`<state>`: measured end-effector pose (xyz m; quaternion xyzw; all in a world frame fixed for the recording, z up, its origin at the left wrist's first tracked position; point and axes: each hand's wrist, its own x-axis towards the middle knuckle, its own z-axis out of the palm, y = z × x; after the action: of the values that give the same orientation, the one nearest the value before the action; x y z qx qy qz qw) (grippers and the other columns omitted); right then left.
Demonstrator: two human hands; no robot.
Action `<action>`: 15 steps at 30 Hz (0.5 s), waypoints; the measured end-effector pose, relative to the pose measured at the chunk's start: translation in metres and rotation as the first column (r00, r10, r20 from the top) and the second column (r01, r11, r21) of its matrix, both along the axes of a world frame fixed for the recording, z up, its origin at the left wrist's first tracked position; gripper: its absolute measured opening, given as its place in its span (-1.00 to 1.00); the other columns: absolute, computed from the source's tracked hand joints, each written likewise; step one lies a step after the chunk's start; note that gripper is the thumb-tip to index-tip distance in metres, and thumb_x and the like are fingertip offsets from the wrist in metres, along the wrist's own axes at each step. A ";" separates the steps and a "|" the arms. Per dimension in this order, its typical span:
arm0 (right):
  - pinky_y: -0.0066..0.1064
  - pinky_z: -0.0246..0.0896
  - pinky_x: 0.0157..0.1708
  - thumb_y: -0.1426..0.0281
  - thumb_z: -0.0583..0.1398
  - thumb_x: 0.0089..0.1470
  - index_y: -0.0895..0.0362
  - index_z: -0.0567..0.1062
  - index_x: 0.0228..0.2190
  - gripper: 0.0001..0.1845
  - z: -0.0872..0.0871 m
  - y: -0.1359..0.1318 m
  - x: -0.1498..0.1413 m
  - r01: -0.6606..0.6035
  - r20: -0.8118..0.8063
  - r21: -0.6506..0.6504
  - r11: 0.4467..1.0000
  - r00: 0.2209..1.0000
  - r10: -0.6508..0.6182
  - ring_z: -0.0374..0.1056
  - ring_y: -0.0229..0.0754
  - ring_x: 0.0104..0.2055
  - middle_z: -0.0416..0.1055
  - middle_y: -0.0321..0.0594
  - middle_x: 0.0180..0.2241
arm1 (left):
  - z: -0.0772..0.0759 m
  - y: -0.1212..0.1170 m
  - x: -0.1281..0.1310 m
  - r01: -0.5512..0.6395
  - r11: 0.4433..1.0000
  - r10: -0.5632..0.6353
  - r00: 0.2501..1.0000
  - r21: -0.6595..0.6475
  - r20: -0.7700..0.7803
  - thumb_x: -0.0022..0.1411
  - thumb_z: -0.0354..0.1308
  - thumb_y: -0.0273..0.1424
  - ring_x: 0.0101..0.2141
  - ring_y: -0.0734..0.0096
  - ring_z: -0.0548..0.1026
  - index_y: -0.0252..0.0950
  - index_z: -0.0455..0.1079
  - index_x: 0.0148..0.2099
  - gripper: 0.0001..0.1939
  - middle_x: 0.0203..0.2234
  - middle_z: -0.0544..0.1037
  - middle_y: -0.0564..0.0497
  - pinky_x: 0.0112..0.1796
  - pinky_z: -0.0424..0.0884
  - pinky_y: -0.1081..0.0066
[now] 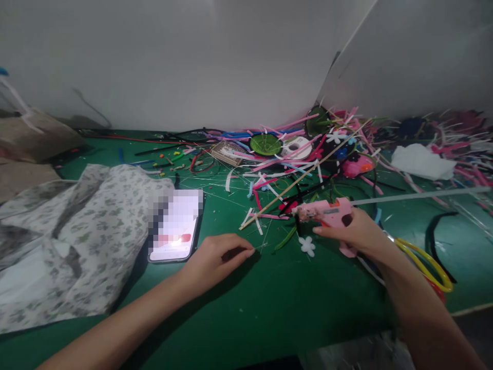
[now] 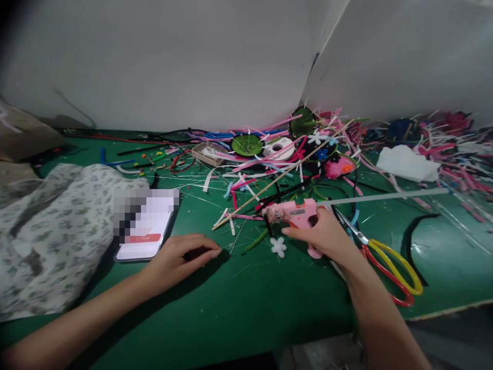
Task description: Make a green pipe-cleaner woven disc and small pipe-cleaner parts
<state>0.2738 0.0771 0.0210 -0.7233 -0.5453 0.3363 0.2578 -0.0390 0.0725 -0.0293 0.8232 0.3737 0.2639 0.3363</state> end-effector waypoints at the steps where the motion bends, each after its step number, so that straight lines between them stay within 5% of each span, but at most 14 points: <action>1: -0.46 -0.04 -0.79 0.12 0.42 -0.33 0.15 0.44 -0.53 -0.57 0.002 0.001 0.003 -0.038 0.021 -0.003 0.999 0.999 0.038 0.10 -0.33 -0.77 0.24 -0.41 -0.75 | 0.000 0.000 0.000 0.000 1.000 0.000 1.000 -0.003 0.003 0.33 0.08 -0.36 -0.44 0.53 0.47 -0.23 0.50 -0.19 -0.83 -0.39 0.58 0.07 -0.38 0.35 0.53; 7: -0.47 0.01 -0.69 0.18 0.40 -0.29 0.18 0.50 -0.50 -0.64 -0.001 0.005 0.014 -0.128 0.016 -0.100 0.987 0.991 0.130 0.19 -0.32 -0.66 0.37 -0.33 -0.63 | 0.000 -0.001 0.000 -0.007 1.000 0.007 1.000 -0.009 0.027 0.33 0.08 -0.36 -0.41 0.51 0.49 -0.24 0.50 -0.20 -0.83 -0.38 0.59 0.06 -0.38 0.35 0.53; 15: -0.46 -0.03 -0.63 0.08 0.37 -0.24 0.13 0.43 -0.58 -0.61 -0.015 0.011 0.019 -0.151 -0.011 -0.133 0.980 0.988 0.151 0.16 -0.32 -0.63 0.30 -0.38 -0.66 | 0.000 0.000 0.000 -0.006 1.000 0.006 1.000 -0.001 0.025 0.32 0.08 -0.36 -0.41 0.50 0.49 -0.23 0.50 -0.19 -0.83 -0.37 0.60 0.06 -0.37 0.36 0.51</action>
<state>0.2927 0.0878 0.0058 -0.6951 -0.5749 0.3910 0.1831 -0.0390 0.0724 -0.0292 0.8185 0.3722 0.2749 0.3406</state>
